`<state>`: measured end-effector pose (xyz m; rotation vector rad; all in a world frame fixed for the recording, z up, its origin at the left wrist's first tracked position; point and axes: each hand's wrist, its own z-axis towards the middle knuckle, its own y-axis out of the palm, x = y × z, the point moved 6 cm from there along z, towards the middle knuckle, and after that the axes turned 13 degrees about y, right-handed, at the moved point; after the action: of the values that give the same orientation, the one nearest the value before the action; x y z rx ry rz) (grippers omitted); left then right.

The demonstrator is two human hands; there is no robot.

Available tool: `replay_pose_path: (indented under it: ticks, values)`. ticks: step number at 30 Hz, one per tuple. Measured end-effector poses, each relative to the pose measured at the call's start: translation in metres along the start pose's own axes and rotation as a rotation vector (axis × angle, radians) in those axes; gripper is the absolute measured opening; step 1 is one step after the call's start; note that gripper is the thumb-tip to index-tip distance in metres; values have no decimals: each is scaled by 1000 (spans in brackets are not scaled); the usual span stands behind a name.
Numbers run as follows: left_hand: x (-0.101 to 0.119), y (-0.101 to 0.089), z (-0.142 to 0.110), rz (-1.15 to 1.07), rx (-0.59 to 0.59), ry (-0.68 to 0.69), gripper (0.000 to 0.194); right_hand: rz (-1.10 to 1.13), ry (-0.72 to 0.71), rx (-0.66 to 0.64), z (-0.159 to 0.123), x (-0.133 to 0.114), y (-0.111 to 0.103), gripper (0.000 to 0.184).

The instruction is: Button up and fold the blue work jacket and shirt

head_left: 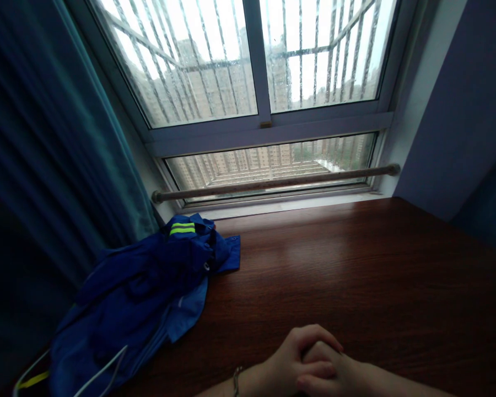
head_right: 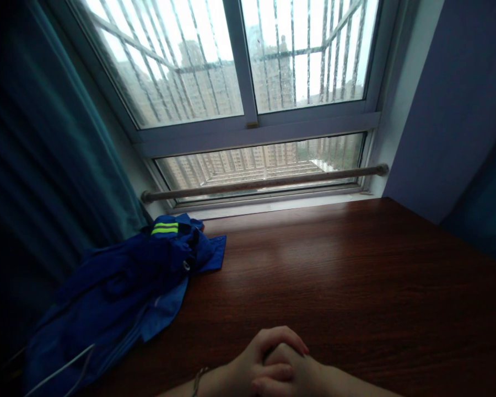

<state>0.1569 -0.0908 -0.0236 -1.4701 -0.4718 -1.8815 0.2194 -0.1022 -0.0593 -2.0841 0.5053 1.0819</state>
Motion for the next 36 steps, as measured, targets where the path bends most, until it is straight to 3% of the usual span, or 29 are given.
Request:
replay_pose_path:
  ticks: [18, 36]
  values:
    - [0, 1, -1, -25, 6, -14, 31, -10, 9, -3, 1, 3, 1, 48]
    - [-3, 0, -1, 5, -2, -7, 32, 1, -31, 0, 0, -5, 0, 40]
